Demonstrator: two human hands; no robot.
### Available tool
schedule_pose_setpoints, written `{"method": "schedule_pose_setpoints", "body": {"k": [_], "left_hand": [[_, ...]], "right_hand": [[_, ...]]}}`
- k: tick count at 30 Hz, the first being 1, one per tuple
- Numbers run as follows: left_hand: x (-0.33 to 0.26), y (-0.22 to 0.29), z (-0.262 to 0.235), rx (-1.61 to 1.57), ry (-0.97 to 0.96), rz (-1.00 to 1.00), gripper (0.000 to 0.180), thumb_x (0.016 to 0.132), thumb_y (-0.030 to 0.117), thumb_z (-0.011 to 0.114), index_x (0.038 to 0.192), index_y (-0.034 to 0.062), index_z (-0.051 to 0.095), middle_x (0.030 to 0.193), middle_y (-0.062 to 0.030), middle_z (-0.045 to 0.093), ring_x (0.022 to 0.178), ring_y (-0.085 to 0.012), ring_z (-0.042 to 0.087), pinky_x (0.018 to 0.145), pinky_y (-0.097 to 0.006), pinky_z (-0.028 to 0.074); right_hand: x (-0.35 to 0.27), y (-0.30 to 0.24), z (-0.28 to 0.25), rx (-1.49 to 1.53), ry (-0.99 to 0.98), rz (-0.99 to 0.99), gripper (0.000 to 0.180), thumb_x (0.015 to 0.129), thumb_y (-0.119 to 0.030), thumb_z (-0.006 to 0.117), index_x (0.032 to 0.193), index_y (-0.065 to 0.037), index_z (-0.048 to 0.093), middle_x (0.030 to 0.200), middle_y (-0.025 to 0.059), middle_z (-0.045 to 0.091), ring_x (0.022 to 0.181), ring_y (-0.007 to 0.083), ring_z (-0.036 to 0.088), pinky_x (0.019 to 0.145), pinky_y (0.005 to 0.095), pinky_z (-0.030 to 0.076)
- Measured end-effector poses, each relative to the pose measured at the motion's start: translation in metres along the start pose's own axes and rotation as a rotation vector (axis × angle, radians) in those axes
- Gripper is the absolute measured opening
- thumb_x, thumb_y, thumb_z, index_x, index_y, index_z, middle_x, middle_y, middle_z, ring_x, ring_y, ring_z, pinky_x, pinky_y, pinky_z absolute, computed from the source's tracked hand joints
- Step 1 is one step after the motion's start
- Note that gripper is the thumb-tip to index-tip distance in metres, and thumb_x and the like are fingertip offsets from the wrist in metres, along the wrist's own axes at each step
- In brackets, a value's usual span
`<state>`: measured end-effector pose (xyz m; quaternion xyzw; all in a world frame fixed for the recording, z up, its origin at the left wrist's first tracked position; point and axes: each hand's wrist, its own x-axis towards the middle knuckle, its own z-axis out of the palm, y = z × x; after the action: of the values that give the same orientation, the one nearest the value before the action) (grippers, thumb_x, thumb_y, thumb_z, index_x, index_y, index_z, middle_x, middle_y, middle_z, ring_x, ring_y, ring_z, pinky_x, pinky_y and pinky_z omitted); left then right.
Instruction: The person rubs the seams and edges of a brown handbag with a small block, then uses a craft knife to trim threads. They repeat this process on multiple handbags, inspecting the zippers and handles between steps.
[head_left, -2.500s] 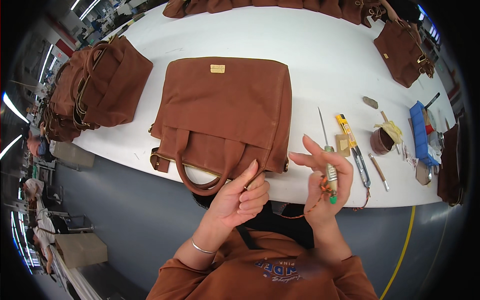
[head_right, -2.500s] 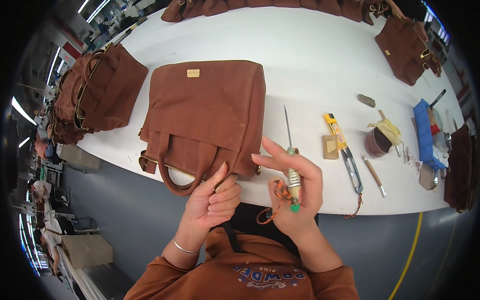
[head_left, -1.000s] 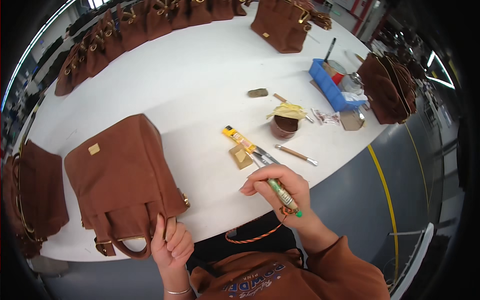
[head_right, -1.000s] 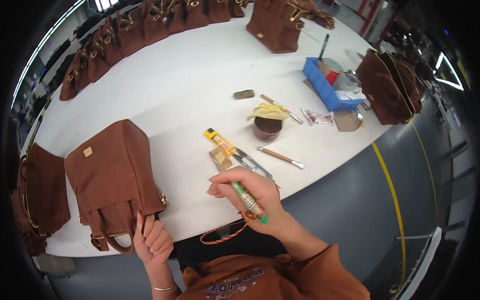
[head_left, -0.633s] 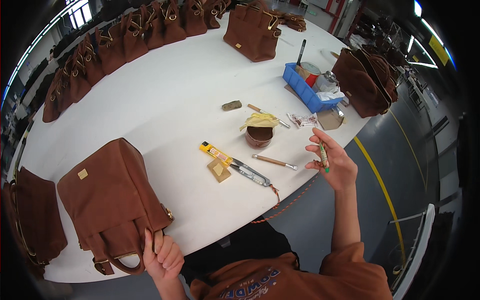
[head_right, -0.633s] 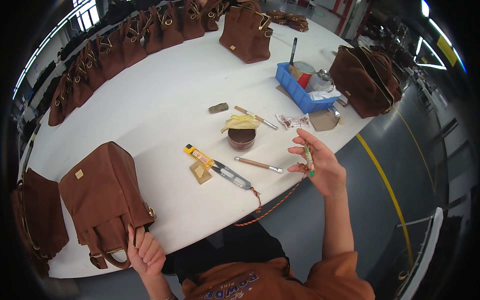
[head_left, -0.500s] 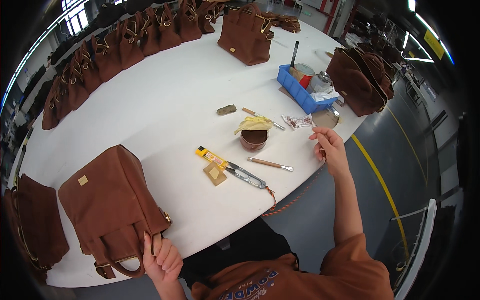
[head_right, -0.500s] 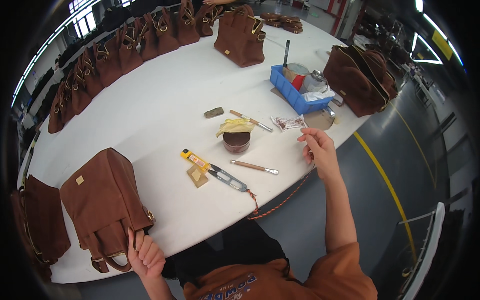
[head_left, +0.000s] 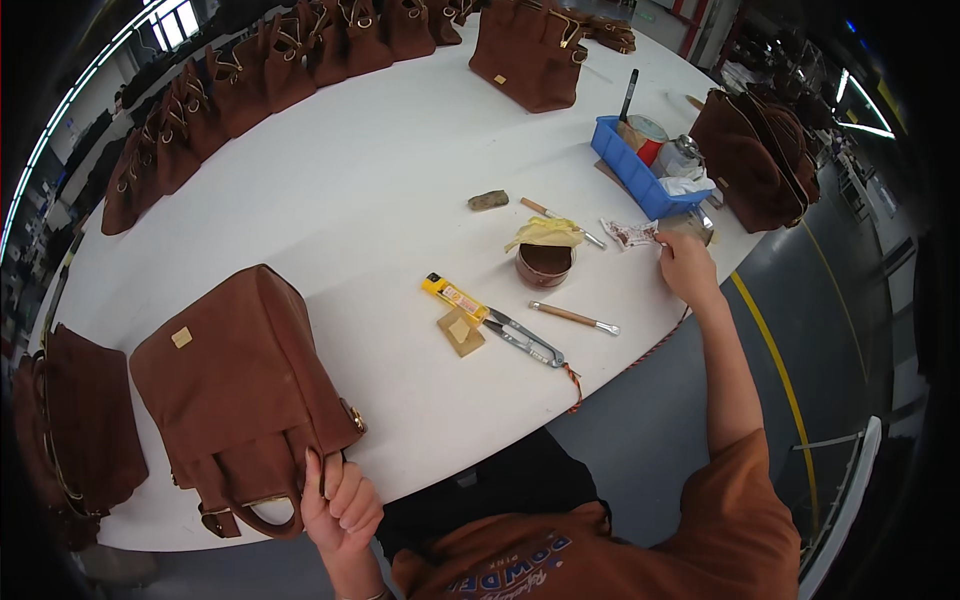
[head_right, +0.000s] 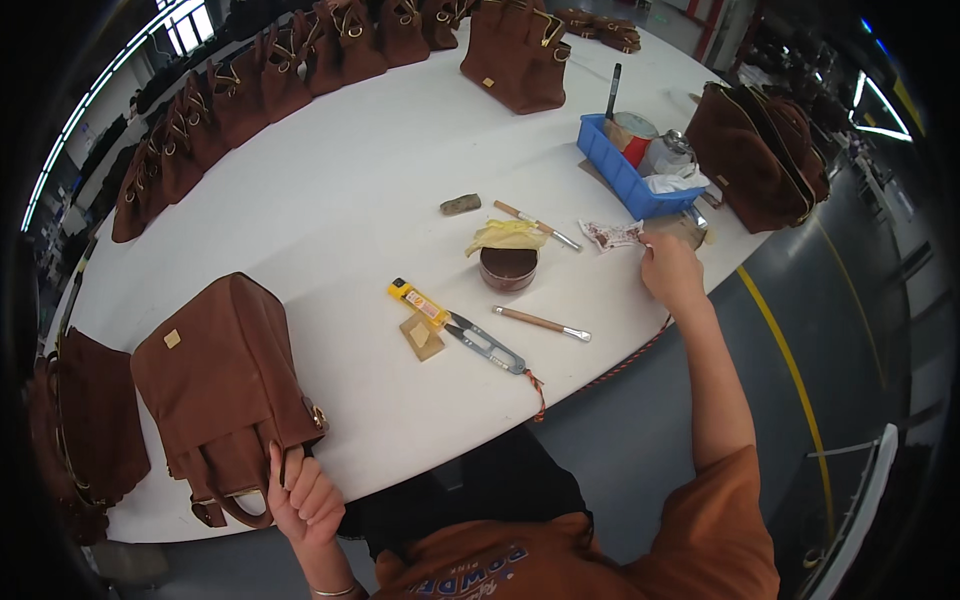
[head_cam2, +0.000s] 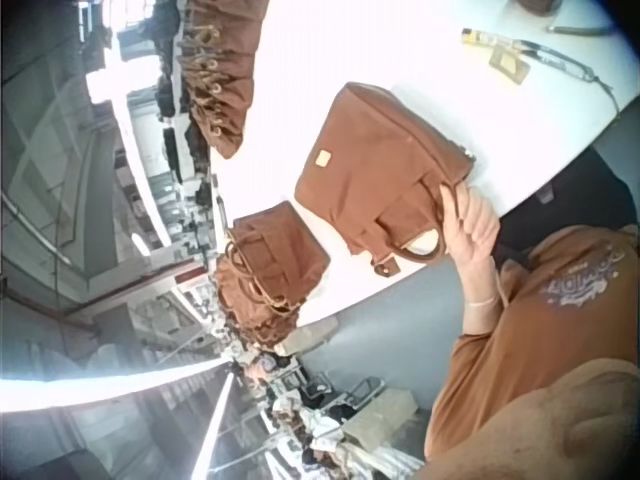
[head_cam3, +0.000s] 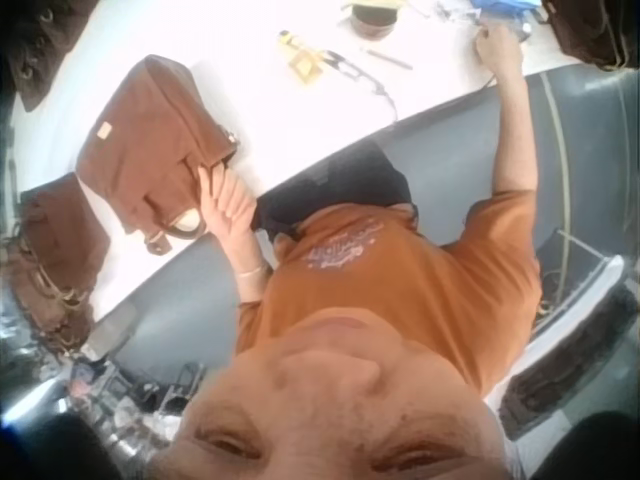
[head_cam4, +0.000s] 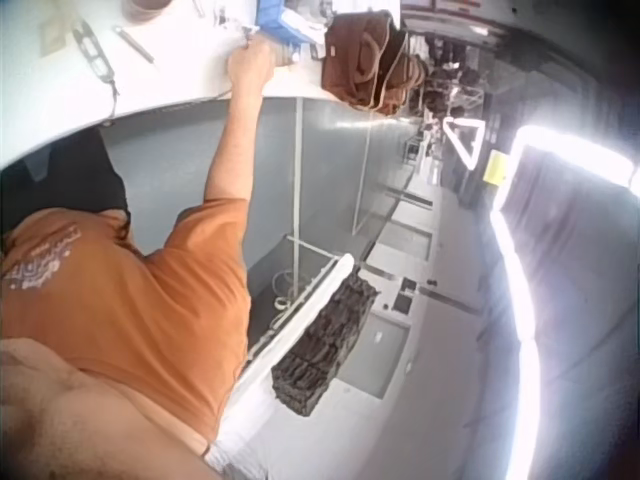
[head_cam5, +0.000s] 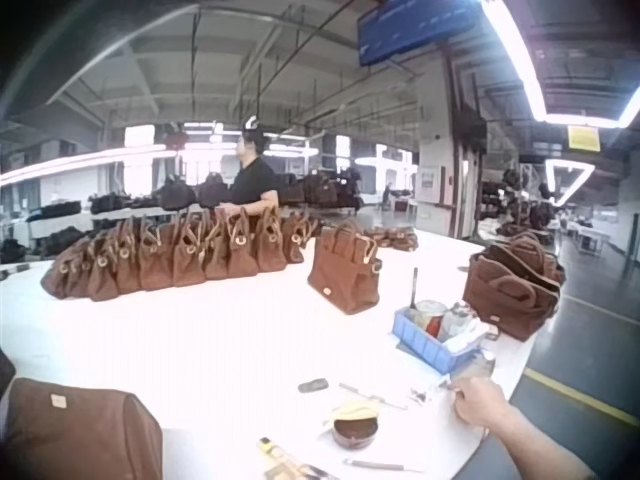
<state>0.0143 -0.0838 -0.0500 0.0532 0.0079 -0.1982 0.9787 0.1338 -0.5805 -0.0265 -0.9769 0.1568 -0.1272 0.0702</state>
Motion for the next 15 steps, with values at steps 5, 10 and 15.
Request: {"method": "schedule_pose_setpoints", "body": {"k": [5, 10, 15], "left_hand": [[0.001, 0.0, 0.001, -0.032, -0.007, -0.001, 0.046, 0.108, 0.038, 0.023, 0.075, 0.0089, 0.037, 0.06, -0.0018, 0.04, 0.046, -0.0116, 0.037, 0.04, -0.024, 0.033], [0.002, 0.0, 0.0, -0.064, -0.004, -0.02, 0.046, 0.108, 0.037, 0.024, 0.075, 0.0093, 0.037, 0.06, -0.0022, 0.039, 0.047, -0.0122, 0.038, 0.043, -0.023, 0.035], [0.011, 0.001, 0.003, -0.085, -0.026, -0.037, 0.045, 0.108, 0.036, 0.025, 0.076, 0.009, 0.039, 0.058, -0.0005, 0.038, 0.046, -0.0103, 0.037, 0.042, -0.022, 0.035]], "right_hand": [[-0.018, -0.031, -0.015, -0.255, -0.112, -0.062, 0.035, 0.085, -0.007, 0.054, 0.12, -0.002, 0.059, 0.09, 0.0227, 0.069, 0.09, 0.0407, 0.066, 0.082, 0.0508, 0.051], [-0.018, -0.015, -0.023, -0.277, -0.147, -0.099, 0.033, 0.086, -0.009, 0.057, 0.117, 0.001, 0.055, 0.091, 0.0218, 0.068, 0.09, 0.0412, 0.065, 0.08, 0.0511, 0.05], [-0.022, -0.027, -0.018, -0.153, 0.179, -0.227, 0.026, 0.085, -0.013, 0.066, 0.106, 0.0, 0.06, 0.085, 0.0174, 0.066, 0.085, 0.0386, 0.063, 0.076, 0.0487, 0.049]]}}
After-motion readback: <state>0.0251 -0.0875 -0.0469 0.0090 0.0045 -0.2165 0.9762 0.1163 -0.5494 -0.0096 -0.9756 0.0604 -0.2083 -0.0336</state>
